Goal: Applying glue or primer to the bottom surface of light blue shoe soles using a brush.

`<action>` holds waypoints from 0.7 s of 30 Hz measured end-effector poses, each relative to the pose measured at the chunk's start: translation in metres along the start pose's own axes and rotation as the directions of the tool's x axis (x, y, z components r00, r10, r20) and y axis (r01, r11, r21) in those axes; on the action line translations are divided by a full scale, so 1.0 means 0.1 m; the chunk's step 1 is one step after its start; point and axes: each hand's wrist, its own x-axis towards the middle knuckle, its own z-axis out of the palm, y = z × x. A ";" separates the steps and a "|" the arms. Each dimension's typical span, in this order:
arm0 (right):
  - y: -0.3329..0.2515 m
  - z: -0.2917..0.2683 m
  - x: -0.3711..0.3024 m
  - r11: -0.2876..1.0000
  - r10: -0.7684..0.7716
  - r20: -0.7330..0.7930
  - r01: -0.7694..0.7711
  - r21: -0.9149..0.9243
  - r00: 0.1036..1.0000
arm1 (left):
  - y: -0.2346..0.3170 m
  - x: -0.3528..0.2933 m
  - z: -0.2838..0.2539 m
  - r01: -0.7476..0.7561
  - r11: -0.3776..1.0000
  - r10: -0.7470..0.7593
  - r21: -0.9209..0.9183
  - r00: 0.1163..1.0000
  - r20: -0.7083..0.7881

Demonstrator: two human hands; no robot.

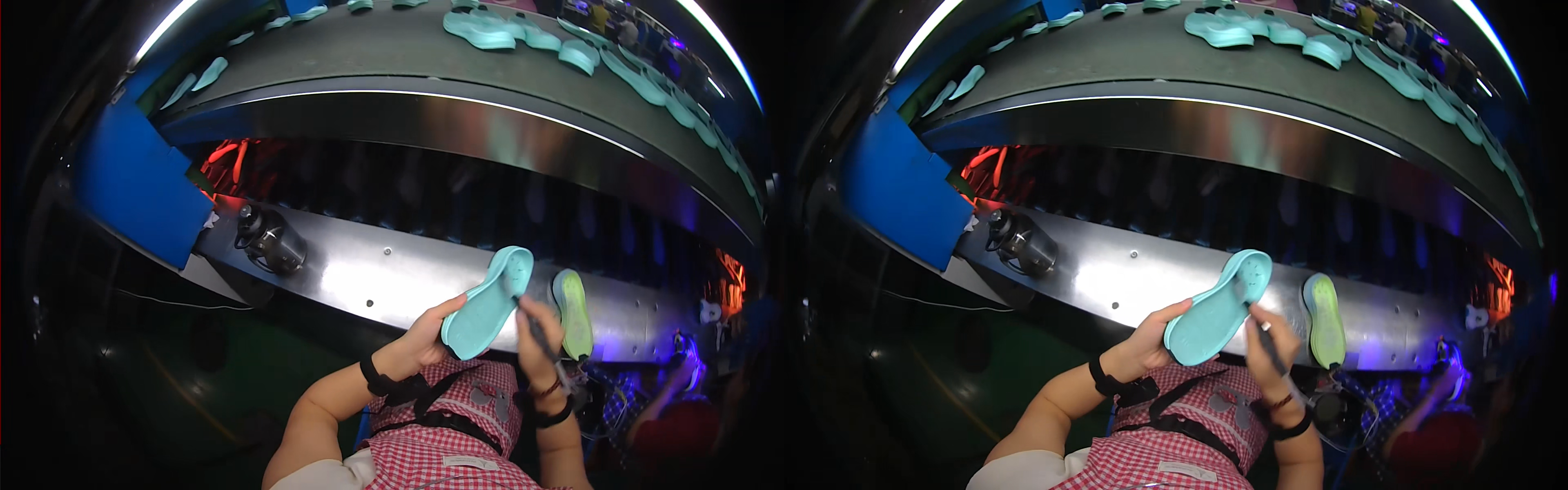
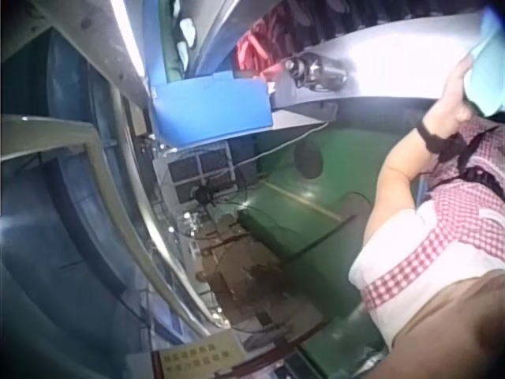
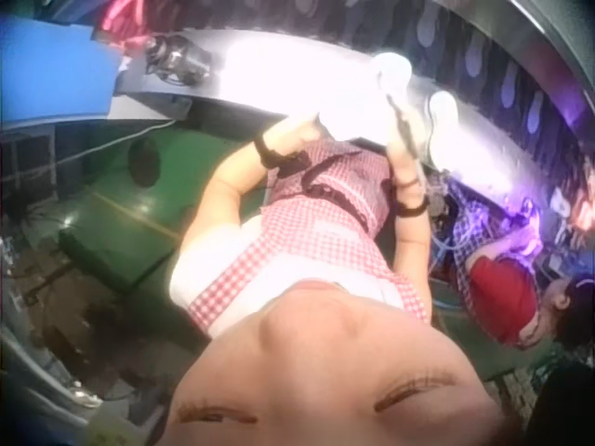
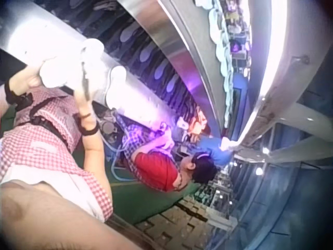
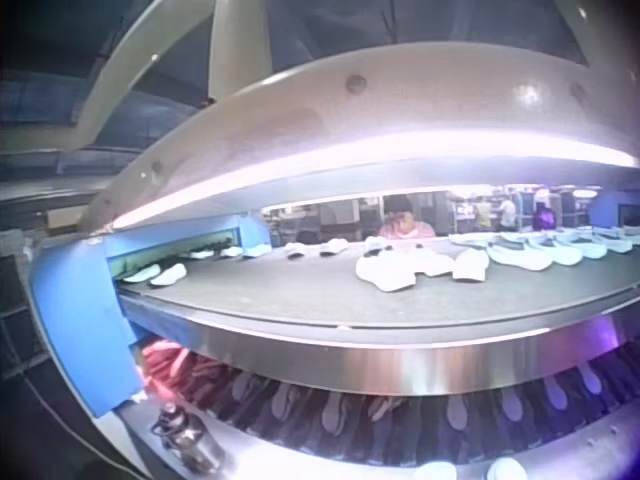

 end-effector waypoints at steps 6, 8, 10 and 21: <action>-0.24 -0.48 -0.01 0.239 0.326 0.429 -0.512 0.825 0.843 | 0.44 -0.49 0.00 -0.224 0.974 0.220 0.037 0.971 0.097; 0.03 -0.54 -0.02 0.168 0.347 0.337 -0.411 0.896 0.875 | 0.67 -0.68 0.10 -0.426 0.900 0.407 0.094 0.898 0.169; 0.16 -0.52 -0.07 0.114 0.451 0.328 -0.418 0.901 0.830 | 1.02 -0.80 0.23 -0.607 0.776 0.566 0.170 0.790 0.238; 0.37 -0.33 -0.17 0.000 0.587 0.411 -0.508 0.861 0.698 | 3.74 -0.79 0.63 -0.885 0.223 0.956 -0.410 0.280 -0.086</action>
